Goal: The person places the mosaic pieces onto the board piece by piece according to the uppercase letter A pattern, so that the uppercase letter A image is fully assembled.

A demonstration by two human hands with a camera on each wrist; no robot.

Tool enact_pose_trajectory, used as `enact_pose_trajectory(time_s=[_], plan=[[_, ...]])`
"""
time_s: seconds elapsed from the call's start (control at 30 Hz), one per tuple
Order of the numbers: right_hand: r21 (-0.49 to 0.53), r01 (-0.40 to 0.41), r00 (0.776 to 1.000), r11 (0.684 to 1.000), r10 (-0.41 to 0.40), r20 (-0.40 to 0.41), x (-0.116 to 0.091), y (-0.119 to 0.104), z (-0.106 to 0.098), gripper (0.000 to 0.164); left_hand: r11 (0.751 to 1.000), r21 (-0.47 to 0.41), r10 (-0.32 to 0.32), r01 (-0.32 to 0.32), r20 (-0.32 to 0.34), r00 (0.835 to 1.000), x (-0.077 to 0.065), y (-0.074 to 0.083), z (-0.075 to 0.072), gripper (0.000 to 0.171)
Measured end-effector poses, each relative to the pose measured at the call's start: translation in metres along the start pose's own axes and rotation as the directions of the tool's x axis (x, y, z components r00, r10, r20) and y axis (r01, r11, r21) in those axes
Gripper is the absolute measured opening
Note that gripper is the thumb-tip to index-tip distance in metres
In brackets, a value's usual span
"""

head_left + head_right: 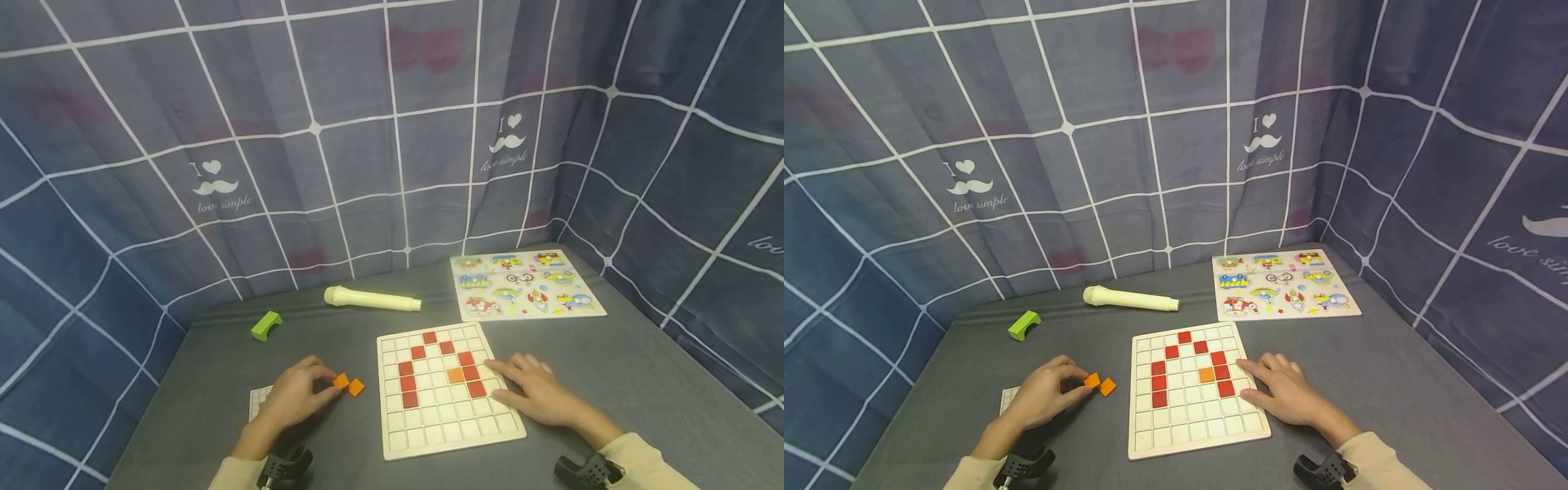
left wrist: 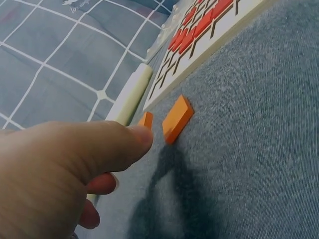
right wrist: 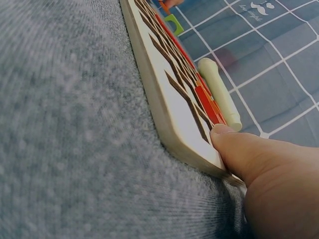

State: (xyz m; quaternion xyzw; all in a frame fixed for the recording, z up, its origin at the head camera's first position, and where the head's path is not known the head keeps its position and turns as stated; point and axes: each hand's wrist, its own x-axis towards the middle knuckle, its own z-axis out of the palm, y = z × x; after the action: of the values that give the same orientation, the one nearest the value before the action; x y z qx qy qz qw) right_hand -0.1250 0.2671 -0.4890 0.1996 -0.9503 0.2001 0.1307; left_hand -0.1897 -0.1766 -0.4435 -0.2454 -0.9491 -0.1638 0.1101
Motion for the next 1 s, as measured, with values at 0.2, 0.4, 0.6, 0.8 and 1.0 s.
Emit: enact_pose_trajectory(time_s=[0.2, 0.4, 0.6, 0.8, 1.0], plan=[[-0.003, -0.022, 1.0, 1.0, 0.022, 0.011, 0.0, 0.0, 0.0, 0.049, 0.996, 0.009, 0.093, -0.093, -0.025, 0.995, 0.006, 0.009, 0.001, 0.021], [-0.002, -0.015, 1.0, 1.0, 0.015, 0.013, -0.001, -0.003, -0.001, 0.049, 0.98, 0.015, 0.2, -0.2, -0.002, 0.98, 0.018, 0.029, 0.001, 0.02], [-0.004, -0.02, 0.999, 1.0, 0.02, 0.027, 0.0, -0.003, -0.003, 0.049, 0.957, -0.002, 0.289, -0.289, 0.023, 0.957, 0.032, 0.047, 0.005, 0.02], [-0.007, -0.015, 0.999, 1.0, 0.016, 0.029, 0.001, -0.004, -0.003, 0.049, 0.937, -0.025, 0.348, -0.348, 0.037, 0.937, 0.046, 0.066, 0.012, 0.022], [-0.007, -0.014, 0.999, 1.0, 0.014, 0.032, 0.001, -0.005, -0.005, 0.049, 0.927, -0.051, 0.374, -0.371, 0.077, 0.924, 0.057, 0.083, 0.021, 0.019]])
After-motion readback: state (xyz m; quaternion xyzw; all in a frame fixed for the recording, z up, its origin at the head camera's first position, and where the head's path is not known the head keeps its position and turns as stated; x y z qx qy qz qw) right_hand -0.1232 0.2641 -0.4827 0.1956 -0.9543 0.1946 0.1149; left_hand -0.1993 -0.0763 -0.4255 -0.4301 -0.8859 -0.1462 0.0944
